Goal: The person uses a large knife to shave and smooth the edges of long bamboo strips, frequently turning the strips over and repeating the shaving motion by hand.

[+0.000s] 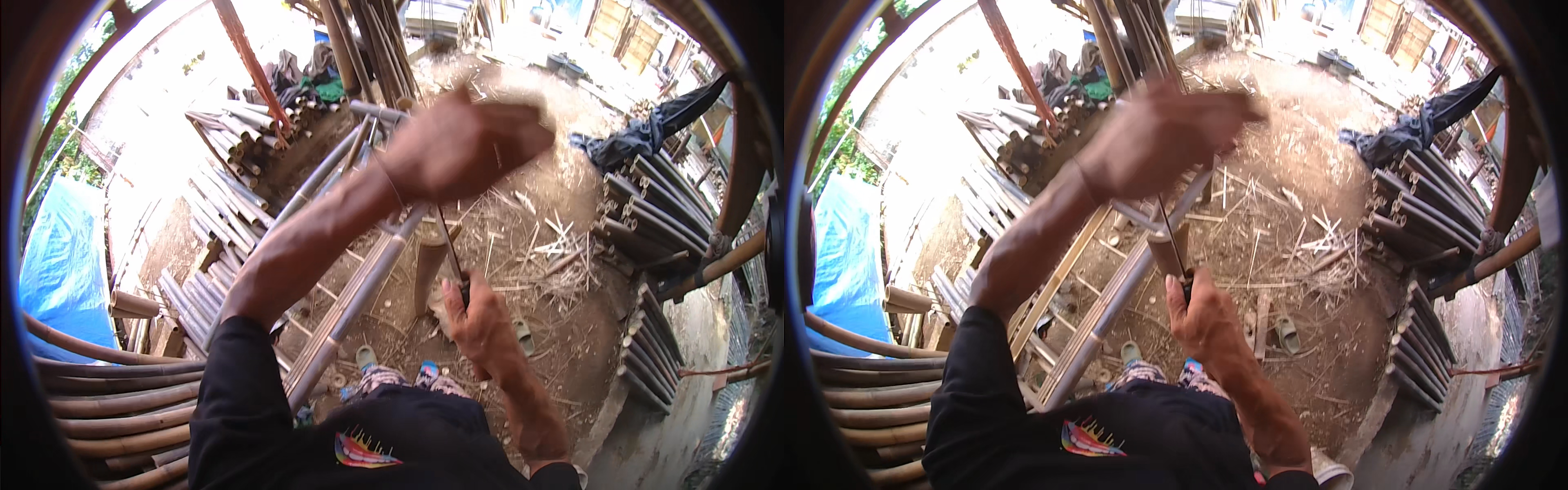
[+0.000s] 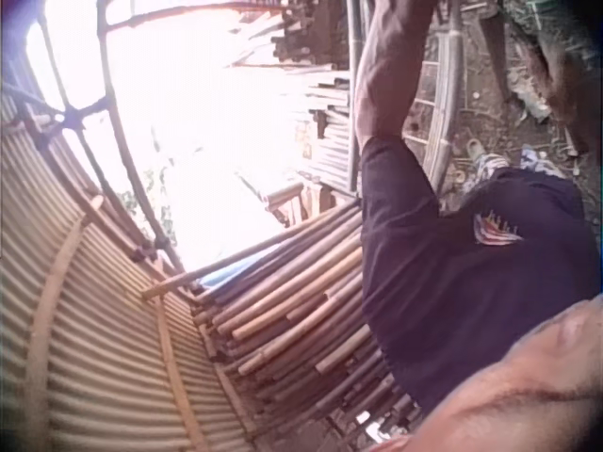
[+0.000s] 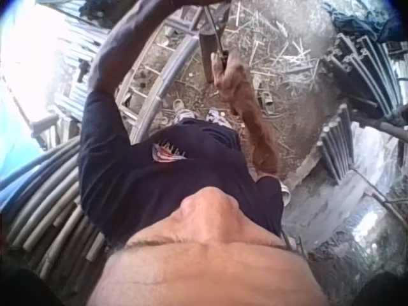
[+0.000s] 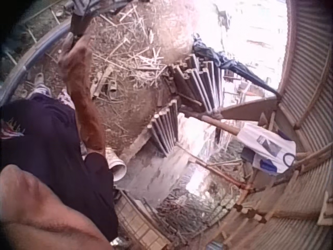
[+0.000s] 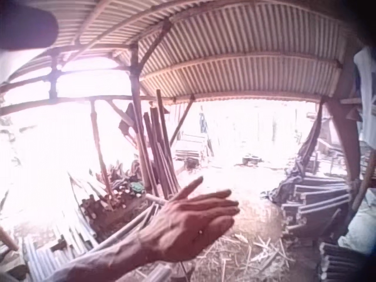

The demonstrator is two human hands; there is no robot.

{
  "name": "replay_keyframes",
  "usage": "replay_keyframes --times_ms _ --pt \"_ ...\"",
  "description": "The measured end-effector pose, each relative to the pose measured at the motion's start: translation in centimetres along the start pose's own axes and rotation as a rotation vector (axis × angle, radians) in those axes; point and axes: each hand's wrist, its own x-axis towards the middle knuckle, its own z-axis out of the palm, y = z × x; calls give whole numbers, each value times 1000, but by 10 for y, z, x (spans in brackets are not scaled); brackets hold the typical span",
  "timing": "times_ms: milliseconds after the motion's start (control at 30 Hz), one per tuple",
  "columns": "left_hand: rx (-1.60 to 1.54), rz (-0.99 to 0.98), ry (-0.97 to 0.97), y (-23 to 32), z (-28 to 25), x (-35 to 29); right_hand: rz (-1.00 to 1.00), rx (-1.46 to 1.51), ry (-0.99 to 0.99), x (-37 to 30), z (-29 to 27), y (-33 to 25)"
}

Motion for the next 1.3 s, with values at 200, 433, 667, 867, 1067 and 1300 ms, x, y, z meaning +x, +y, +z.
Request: replay_keyframes --times_ms 200,433,667,867,1067,1300 --pt "169 -311 -14 -123 121 -76 88 -189 -172 55 34 56" --pt "-1096 -462 317 -51 83 -88 263 -162 -114 75 41 85" --pt "-916 -681 656 -47 121 -71 189 -434 -191 106 27 55" --pt "-926 -760 634 -49 112 -80 17 -426 -110 116 40 61" --pt "-736 -623 614 -32 125 -68 405 -349 -201 134 168 273" --pt "-682 -583 503 -56 135 -90 298 -257 -153 104 207 334"
